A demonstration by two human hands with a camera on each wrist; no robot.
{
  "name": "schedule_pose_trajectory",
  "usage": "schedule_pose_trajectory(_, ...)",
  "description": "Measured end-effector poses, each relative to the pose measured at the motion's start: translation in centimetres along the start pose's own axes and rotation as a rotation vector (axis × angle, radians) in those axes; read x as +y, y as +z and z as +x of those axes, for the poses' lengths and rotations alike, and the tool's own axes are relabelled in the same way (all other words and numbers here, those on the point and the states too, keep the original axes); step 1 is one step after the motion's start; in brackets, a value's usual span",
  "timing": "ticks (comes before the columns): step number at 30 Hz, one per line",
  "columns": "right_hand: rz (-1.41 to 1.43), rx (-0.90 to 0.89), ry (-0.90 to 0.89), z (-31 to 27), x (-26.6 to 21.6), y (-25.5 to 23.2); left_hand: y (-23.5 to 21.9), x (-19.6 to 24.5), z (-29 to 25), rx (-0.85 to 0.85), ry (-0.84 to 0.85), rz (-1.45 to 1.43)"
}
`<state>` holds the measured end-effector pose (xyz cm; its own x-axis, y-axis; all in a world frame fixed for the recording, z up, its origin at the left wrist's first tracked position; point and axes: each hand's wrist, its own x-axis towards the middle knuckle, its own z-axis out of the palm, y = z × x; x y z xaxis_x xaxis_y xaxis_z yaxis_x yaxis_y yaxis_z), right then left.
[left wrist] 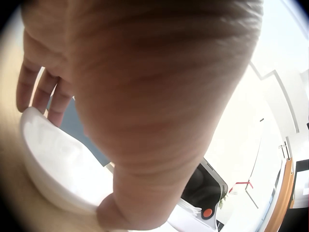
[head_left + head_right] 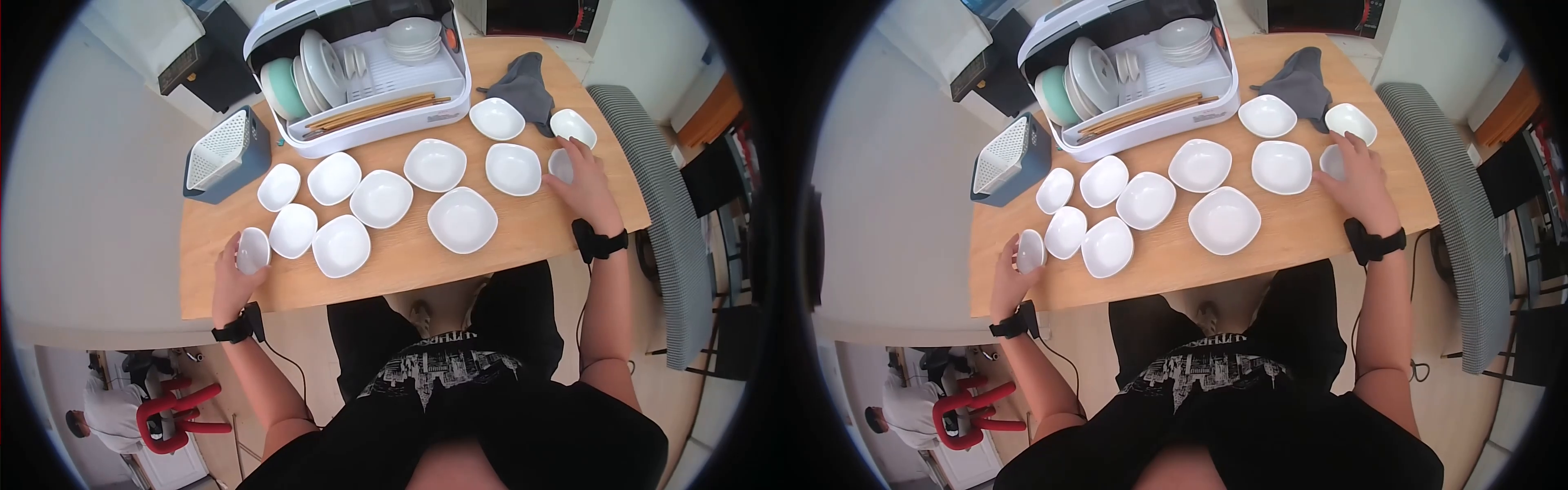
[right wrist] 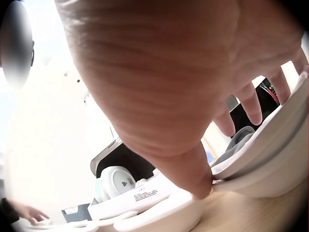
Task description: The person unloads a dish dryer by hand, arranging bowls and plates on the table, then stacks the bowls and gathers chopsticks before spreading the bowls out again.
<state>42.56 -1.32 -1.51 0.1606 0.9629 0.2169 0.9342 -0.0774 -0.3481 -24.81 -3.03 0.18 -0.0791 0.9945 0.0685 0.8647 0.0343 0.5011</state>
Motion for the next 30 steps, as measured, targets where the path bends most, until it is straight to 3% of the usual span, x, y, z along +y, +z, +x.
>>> schedule_pose_trajectory(8, -0.043, 0.067, 0.097, -0.3, -0.6, 0.4, 1.3, 0.5, -0.8, 0.002, 0.018, -0.002)
schedule_pose_trajectory(13, 0.011, 0.202, 0.152, -0.1, -0.9, 0.9, 2.6, 0.8, -1.4, 0.08, 0.042, -0.101)
schedule_pose_trajectory(16, 0.071, 0.314, 0.096, -0.3, -1.6, -0.3, 3.2, 1.3, -1.9, 0.11, 0.068, -0.148)
schedule_pose_trajectory(20, 0.112, 0.3, -0.033, -3.5, -4.8, -4.1, 4.9, 1.2, -2.4, 0.161, 0.053, -0.311)
schedule_pose_trajectory(22, 0.203, 0.198, -0.286, -5.7, -5.9, -5.1, 5.8, 0.5, -2.3, 0.237, 0.139, -0.27)
schedule_pose_trajectory(25, 0.204, 0.071, -0.303, -9.5, -7.5, -4.1, 6.2, 0.9, -2.4, 0.276, 0.161, -0.244)
schedule_pose_trajectory(30, 0.146, 0.03, -0.22, -10.8, -7.1, -1.6, 6.3, 1.2, -2.2, 0.286, 0.191, -0.217)
